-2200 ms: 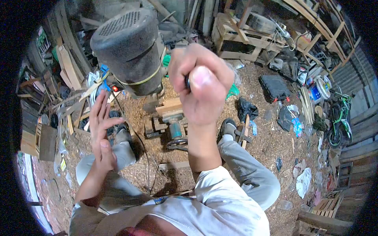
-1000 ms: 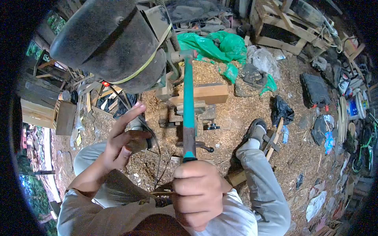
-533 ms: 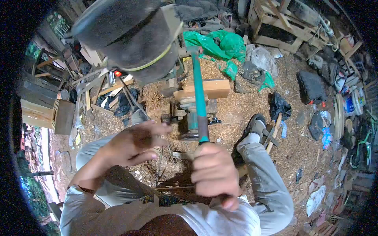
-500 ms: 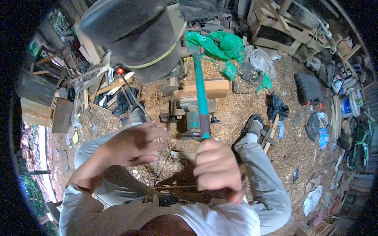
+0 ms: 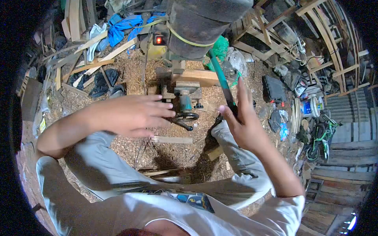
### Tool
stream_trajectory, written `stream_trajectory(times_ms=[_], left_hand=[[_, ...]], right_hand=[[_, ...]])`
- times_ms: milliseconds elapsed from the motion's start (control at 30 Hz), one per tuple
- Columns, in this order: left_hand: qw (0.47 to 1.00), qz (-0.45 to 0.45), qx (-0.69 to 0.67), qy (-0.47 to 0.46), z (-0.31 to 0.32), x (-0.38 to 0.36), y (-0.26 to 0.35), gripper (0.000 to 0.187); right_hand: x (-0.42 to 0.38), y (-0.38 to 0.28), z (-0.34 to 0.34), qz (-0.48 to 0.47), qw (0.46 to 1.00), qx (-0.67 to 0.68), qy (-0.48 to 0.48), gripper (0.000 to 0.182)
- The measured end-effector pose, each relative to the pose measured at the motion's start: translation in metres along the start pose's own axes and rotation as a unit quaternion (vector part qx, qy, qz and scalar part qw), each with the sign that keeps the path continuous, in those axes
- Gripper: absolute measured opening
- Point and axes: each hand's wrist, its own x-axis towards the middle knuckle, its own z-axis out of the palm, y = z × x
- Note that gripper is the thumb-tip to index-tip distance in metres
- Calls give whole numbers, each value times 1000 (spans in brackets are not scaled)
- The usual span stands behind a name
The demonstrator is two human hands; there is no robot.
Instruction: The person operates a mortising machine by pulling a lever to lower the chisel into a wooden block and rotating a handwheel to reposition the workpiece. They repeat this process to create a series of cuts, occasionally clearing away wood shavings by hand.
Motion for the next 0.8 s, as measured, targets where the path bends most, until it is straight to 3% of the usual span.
stream_trajectory(times_ms=[33, 67, 100, 133, 167, 233, 267, 300, 367, 400, 433, 500, 533, 667, 700, 800], left_hand=[[1000, 3, -14, 9, 4, 2, -9, 43], [999, 18, -23, 33, 12, 5, -16, 42], [999, 22, -26, 37, 19, 5, -21, 42], [997, 37, -57, 39, 22, 6, -25, 42], [994, 50, -89, 39, 25, 5, -27, 42], [992, 56, -111, 7, 26, -2, -25, 43], [989, 61, -130, -29, 24, -6, -23, 43], [989, 62, -133, -28, 21, -11, -24, 43], [969, 24, -221, -109, 13, -22, -22, 44], [981, 31, -171, -82, 8, -30, -20, 45], [981, 33, -172, -79, 7, -37, -20, 45], [984, 8, -170, -45, 7, -49, -21, 47], [983, -7, -176, -50, 5, -55, -21, 48], [980, -19, -190, -58, 12, -68, -21, 50], [979, -22, -193, -57, 12, -69, -21, 50], [974, -34, -207, -86, 14, -73, -23, 50]], right_hand=[[0, 20, 5, -16, 999, -35, -2, 72], [8, -1, -1, -13, 999, -42, -3, 72], [19, -33, -13, 203, 975, 47, -77, 75], [28, -51, -18, 406, 893, 133, -143, 79], [30, -48, -15, 410, 892, 129, -144, 79], [35, -36, -13, 548, 820, 116, -119, 75], [35, -46, -17, 480, 864, 16, -152, 78], [24, -37, -5, 483, 862, 14, -154, 78], [5, -19, 23, 331, 942, 52, 5, 57], [9, -22, 22, 327, 939, -41, -97, 81], [5, -11, 31, 328, 939, -43, -97, 81], [-11, 23, 52, 318, 941, 110, -27, 74], [-10, 9, 58, 338, 928, 157, -17, 67], [-29, 52, 101, 354, 902, 247, 26, 63], [-34, 71, 113, 314, 937, 149, 7, 62], [-49, 132, 176, 280, 935, 211, 51, 60]])
